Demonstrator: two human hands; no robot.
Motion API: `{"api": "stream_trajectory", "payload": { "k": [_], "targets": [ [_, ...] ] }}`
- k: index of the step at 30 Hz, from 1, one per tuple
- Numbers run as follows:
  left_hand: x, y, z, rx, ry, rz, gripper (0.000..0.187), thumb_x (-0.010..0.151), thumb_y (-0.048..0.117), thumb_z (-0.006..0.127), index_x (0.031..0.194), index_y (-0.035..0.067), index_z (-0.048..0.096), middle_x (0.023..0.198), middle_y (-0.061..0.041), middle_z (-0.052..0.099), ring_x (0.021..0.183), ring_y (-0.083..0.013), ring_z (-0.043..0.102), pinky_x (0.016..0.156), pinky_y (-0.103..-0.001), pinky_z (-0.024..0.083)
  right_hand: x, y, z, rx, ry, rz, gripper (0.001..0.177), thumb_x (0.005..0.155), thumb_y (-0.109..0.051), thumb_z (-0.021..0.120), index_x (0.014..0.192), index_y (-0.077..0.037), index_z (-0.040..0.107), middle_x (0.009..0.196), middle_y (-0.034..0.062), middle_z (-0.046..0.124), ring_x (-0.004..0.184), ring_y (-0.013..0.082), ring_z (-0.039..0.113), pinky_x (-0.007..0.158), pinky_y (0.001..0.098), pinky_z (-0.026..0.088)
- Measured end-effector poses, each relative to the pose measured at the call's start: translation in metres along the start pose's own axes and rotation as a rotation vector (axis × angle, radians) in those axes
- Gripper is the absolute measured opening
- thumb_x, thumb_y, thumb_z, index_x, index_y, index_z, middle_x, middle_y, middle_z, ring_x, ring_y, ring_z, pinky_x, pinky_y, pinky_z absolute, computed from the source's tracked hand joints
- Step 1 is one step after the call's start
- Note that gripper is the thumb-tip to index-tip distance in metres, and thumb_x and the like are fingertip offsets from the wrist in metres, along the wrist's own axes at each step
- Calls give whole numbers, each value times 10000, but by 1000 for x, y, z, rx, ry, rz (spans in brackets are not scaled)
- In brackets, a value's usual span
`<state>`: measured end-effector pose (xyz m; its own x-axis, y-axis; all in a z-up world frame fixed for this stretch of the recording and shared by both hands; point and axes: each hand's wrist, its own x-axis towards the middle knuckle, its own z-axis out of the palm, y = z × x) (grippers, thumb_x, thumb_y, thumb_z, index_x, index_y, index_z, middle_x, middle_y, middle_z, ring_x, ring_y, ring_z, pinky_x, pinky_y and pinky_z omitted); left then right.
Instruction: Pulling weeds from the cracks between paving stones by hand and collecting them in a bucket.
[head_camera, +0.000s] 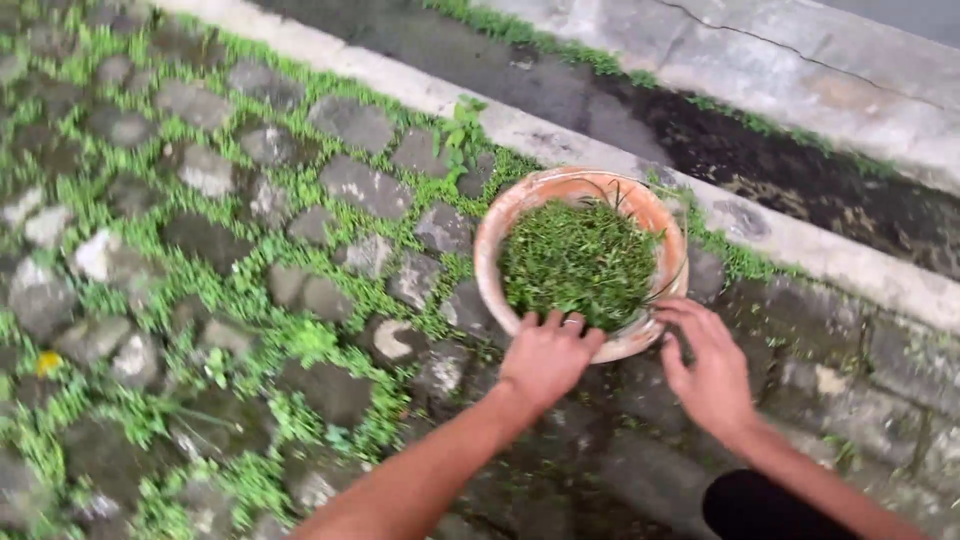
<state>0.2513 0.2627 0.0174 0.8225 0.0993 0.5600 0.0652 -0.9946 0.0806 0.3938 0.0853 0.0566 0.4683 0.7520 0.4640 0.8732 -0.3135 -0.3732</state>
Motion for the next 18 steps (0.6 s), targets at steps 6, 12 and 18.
{"api": "stream_trajectory", "payload": {
  "k": [6, 12, 18],
  "targets": [
    [-12, -8, 21, -43, -40, 63, 90, 983, 173, 603, 919, 174, 667, 845, -111, 661, 752, -300, 686, 595, -452, 514, -5, -84, -6, -9, -204, 273, 554, 864, -25, 645, 1410, -5, 556, 1525, 263, 483, 1450, 459, 418, 1192, 577, 356],
    [-14, -7, 28, -123, -232, 10, 196, 1008, 198, 552, 1109, 172, 717, 951, -135, 708, 900, -338, 723, 669, -514, 580, -2, -125, -22, -162, -319, 262, 528, 889, -133, 654, 1411, -81, 593, 1495, 207, 516, 1462, 390, 441, 1215, 520, 346],
    [-10, -15, 32, -160, -306, 67, 230, 1007, 145, 506, 1129, 163, 701, 924, -127, 697, 904, -353, 719, 676, -540, 580, -7, -129, -20, -208, -261, 224, 542, 873, -176, 714, 1391, -70, 594, 1476, 198, 534, 1432, 399, 472, 1184, 530, 386]
  ]
}}
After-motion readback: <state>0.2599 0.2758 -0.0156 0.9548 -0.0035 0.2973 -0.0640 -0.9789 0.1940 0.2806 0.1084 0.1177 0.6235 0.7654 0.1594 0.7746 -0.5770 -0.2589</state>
